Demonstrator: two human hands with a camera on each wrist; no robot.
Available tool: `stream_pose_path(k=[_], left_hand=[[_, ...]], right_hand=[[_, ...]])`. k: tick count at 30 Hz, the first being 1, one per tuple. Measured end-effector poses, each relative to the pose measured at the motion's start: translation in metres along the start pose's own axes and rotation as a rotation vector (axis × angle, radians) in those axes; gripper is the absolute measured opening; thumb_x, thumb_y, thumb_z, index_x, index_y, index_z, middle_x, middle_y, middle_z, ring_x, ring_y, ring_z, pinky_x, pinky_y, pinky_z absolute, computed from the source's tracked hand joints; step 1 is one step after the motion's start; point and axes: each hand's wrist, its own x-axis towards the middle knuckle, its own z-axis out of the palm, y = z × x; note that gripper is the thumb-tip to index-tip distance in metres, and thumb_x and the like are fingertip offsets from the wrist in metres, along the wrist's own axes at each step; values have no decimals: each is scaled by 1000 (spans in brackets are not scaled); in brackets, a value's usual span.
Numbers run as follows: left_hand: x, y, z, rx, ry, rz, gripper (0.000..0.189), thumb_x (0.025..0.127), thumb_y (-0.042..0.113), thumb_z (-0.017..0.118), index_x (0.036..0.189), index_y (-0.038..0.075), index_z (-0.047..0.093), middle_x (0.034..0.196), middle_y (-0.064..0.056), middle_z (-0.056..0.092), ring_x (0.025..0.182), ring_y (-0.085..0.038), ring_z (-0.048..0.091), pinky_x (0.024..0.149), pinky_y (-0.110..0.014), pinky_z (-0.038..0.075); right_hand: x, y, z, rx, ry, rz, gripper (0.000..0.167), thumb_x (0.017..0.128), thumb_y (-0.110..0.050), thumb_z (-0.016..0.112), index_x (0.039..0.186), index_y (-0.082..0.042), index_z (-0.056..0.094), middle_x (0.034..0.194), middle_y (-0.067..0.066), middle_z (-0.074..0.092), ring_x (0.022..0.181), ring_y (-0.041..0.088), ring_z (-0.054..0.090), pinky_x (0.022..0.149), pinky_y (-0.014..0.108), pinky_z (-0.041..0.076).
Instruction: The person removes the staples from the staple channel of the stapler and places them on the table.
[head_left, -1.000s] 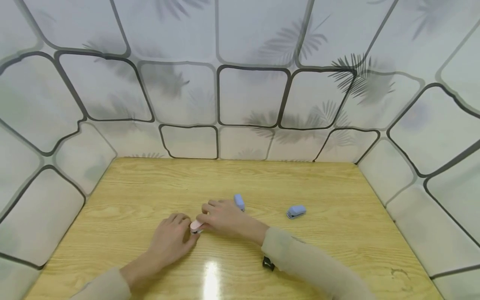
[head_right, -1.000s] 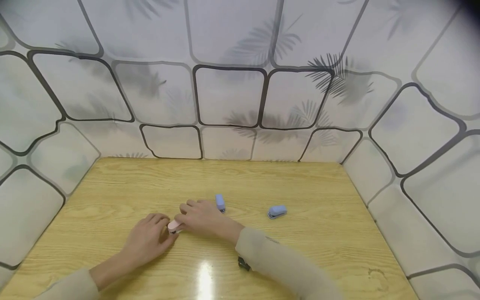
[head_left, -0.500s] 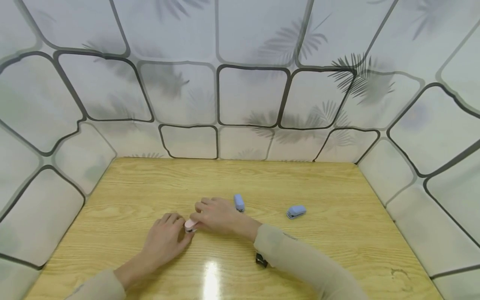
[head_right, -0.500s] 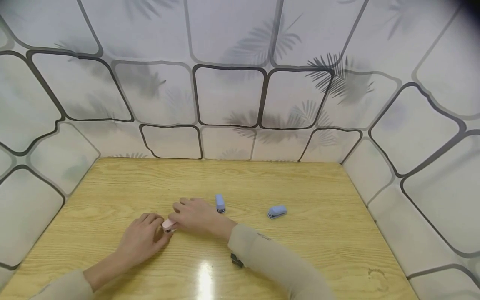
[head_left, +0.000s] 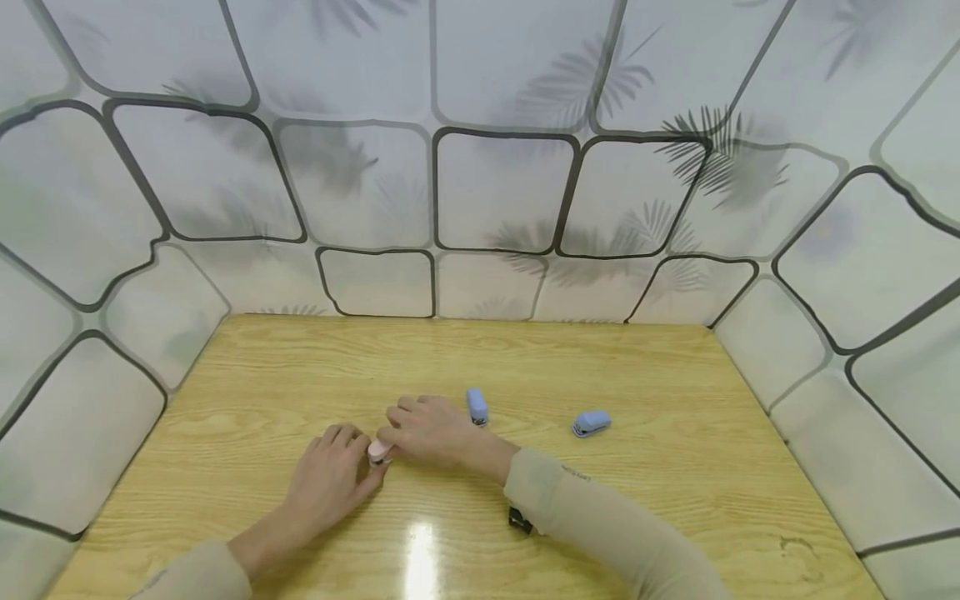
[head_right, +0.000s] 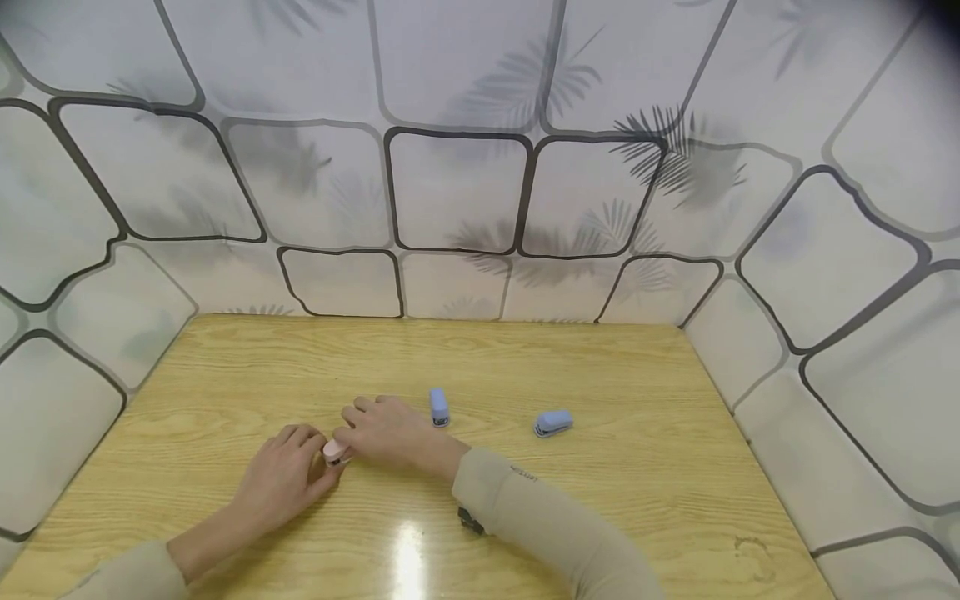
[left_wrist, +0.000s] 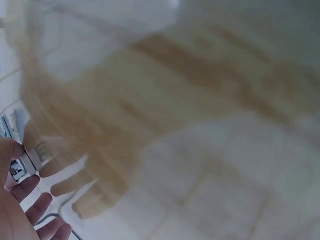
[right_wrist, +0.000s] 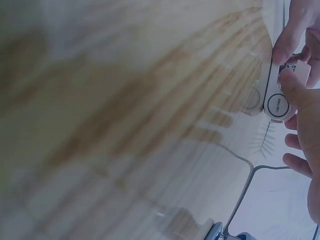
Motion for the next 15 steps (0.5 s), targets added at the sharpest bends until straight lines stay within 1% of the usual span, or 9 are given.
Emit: stream_pose_path(k=[4,10,15], left_hand=[[0,2,-1,6,-6,-15,34,85,37,87,96,8,71,97,-10,72,97,-33,71,76,-41,63],[0,3,-2,13,-45,-48,36,85,37,85,99,7,72,101,-12,73,103,-37,71,80,-45,64],[1,2,-1,19,-47,-49,36,84,37,86,99,7,71,101,-12,73,105,-38,71,81,-46,64]], right_hand=[[0,0,0,-3,10,-6,33,107,-53,48,122,-32,69,110,-12,70,93,5,63,78,16,54],[0,2,-4,32,-40,15,35,107,-52,50,129,-32,67,115,-12,69,100,5,63,83,15,54],[1,4,-4,72,-77,32,38,108,-53,48,131,-31,67,121,-13,69,109,5,64,88,15,56]])
